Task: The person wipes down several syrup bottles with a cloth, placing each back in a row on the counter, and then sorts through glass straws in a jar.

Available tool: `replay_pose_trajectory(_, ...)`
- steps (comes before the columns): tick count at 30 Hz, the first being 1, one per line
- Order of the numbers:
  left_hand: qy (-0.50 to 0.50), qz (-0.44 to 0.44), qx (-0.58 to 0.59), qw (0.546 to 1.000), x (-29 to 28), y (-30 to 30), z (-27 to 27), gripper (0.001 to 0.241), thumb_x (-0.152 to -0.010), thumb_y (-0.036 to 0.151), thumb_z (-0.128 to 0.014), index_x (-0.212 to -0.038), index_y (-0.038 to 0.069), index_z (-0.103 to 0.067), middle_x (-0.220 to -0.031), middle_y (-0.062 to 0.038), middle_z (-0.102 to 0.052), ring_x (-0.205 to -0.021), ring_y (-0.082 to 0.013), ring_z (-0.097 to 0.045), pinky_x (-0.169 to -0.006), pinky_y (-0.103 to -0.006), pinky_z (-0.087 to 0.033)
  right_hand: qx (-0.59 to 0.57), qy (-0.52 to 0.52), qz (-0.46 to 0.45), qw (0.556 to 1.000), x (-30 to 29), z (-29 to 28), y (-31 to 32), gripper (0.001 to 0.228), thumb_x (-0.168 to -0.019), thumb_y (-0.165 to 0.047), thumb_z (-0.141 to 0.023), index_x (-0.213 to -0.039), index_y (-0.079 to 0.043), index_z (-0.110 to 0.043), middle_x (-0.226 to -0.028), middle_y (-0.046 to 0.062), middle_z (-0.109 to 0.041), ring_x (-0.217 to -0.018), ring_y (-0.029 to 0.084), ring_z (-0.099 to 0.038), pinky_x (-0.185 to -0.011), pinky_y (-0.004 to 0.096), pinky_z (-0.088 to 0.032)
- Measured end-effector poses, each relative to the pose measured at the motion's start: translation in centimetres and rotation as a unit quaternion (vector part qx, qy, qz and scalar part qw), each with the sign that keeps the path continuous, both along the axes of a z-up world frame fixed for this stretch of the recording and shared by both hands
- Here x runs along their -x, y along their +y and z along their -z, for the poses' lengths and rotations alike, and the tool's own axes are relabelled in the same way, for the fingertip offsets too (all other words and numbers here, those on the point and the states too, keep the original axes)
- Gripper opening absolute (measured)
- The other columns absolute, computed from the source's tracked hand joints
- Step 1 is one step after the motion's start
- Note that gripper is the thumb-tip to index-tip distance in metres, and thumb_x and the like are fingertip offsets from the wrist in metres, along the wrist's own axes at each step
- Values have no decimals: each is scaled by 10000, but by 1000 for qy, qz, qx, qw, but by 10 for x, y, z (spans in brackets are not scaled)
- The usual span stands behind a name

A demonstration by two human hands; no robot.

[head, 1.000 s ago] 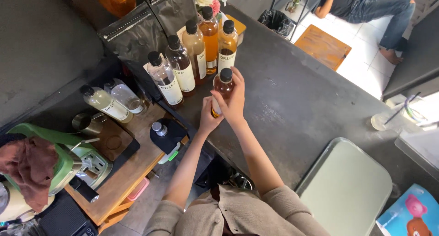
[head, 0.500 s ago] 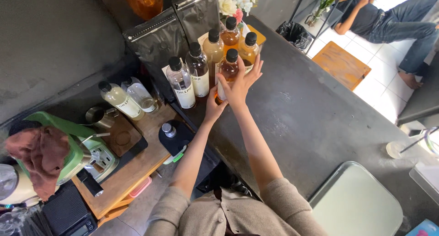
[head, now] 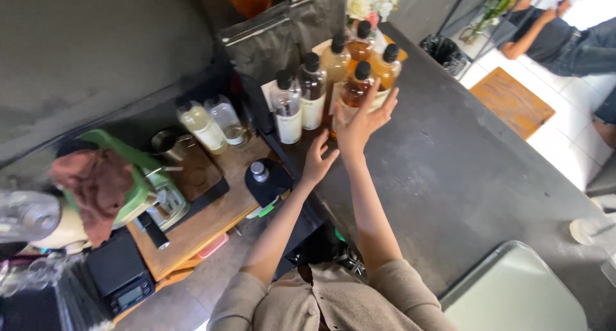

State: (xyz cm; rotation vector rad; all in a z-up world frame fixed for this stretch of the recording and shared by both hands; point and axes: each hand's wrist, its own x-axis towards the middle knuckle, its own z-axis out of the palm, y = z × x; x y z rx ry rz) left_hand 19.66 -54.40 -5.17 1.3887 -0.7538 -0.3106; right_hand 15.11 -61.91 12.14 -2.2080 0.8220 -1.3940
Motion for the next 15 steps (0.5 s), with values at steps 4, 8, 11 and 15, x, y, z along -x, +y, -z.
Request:
replay_pose_trajectory(4, 27, 47, 23, 998, 3, 69, -6, 550, -955, 90, -676, -1475, 27, -508, -1439, -158, -595, -1354, -270, -561, -1127, -383, -438, 44, -89, -47, 994, -8, 36, 66, 716, -968, -139, -773, -1562, -60, -381, -1676, 255, -148, -1542, 477, -231, -1270, 571, -241)
replay_pose_trajectory(8, 15, -51, -96, 994, -23, 127, 26, 282, -1077, 176, -531, -1313, 36, -595, -1060, -62, -768, -1065, -201, -773, -979, -314, -555, 111, -110, -249, 956, -36, 75, 128, 515, -905, -17, -737, -1373, -70, -528, -1477, 141, -500, -1374, 374, -517, -1191, 485, -419)
replay_pose_trajectory(11, -63, -138, -20, 988, -48, 171, 55, 265, -905, 2, -647, -1169, 8, -666, -1040, -106, -748, -1009, -240, -717, -914, -343, -542, 7, -47, -359, 932, -74, 91, 157, 530, -920, 4, -720, -1403, -46, -508, -1455, 169, -553, -1369, 367, -561, -1190, 438, -451)
replay_pose_trajectory(15, 53, -107, 49, 992, -71, 205, 48, 352, -930, -34, -635, -1279, 5, -613, -1134, -99, -737, -1090, -206, -697, -989, -340, -533, -180, -29, -402, 897, -161, 100, 171, 694, -907, -100, -754, -1492, -13, -389, -1515, 212, -505, -1365, 344, -556, -1168, 382, -443)
